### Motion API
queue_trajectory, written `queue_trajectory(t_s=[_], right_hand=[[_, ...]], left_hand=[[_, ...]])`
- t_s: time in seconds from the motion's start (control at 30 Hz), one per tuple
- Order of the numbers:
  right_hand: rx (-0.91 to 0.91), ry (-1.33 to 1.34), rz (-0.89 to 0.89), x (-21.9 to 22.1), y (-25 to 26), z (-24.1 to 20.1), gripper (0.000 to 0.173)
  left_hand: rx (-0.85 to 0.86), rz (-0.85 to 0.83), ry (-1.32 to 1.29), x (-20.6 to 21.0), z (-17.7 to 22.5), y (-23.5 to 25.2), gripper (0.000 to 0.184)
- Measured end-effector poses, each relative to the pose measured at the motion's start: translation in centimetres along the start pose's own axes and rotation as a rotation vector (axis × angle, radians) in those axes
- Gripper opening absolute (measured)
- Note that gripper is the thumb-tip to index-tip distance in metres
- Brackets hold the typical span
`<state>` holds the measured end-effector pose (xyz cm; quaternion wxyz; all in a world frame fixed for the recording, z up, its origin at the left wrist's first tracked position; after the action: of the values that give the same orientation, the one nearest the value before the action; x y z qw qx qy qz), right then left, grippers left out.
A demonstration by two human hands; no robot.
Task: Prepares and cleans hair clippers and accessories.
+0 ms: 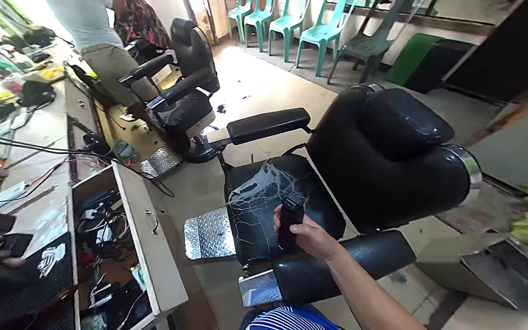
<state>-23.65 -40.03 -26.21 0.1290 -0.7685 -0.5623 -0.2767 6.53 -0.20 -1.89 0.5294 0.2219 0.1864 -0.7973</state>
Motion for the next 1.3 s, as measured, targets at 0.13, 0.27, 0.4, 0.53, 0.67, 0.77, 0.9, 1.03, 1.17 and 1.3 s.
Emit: queue_trajectory(t_s=[0.13, 0.27, 0.4, 0.53, 0.67, 0.77, 0.9, 1.03, 1.17, 1.3], right_hand=[[-0.039, -0.108, -0.139, 1.5, -0.3, -0.8, 0.057], [-0.057, -0.298, -0.163, 2.9, -0.9, -2.2, 0.054], [-0.115, -0.423, -0.074, 2.4, -1.9, -3.6, 0.050], [-0.189, -0.511, -0.002, 0.5, -3.2, -5.0, 0.050], [-0.194, -0.577, 0.054, -0.5, -4.1, -6.4, 0.051], [-0.216, -0.616, 0.078, -0.9, -4.4, -7.1, 0.051], [-0.258, -0.616, 0.096, -1.3, -4.8, -7.5, 0.050], [-0.279, -0.627, 0.084, -1.5, -4.9, -7.6, 0.050], [-0.280, -0.607, 0.076, -1.6, -4.9, -7.2, 0.050], [-0.277, -0.616, 0.075, -1.8, -4.8, -7.1, 0.050]], left_hand=[[0.286, -0.209, -0.424, 11.7, -1.0, -1.9, 0.050], [0.326, -0.622, -0.718, 27.0, -0.1, -5.4, 0.049], [0.316, -0.841, -0.874, 35.3, 0.5, -7.6, 0.051], [0.379, -0.912, -0.847, 38.5, 2.0, -9.0, 0.050], [0.455, -0.901, -0.767, 39.8, 3.5, -9.7, 0.047], [0.498, -0.850, -0.707, 40.6, 4.4, -10.1, 0.047], [0.565, -0.765, -0.614, 41.1, 5.2, -10.3, 0.044], [0.608, -0.701, -0.499, 41.1, 5.7, -10.6, 0.041], [0.660, -0.678, -0.445, 41.0, 5.9, -10.7, 0.042], [0.667, -0.653, -0.399, 40.7, 5.9, -10.6, 0.042]])
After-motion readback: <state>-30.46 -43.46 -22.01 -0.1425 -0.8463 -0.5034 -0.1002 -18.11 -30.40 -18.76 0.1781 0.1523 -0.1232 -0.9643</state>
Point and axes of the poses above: each hand's wrist, its own y-axis towards the middle knuckle, its own x-axis out of the palm, z = x × y, the point moved 7 cm from there along y, towards the middle knuckle, and after that the axes turned 2 degrees about -x, right-handed, at the moved point
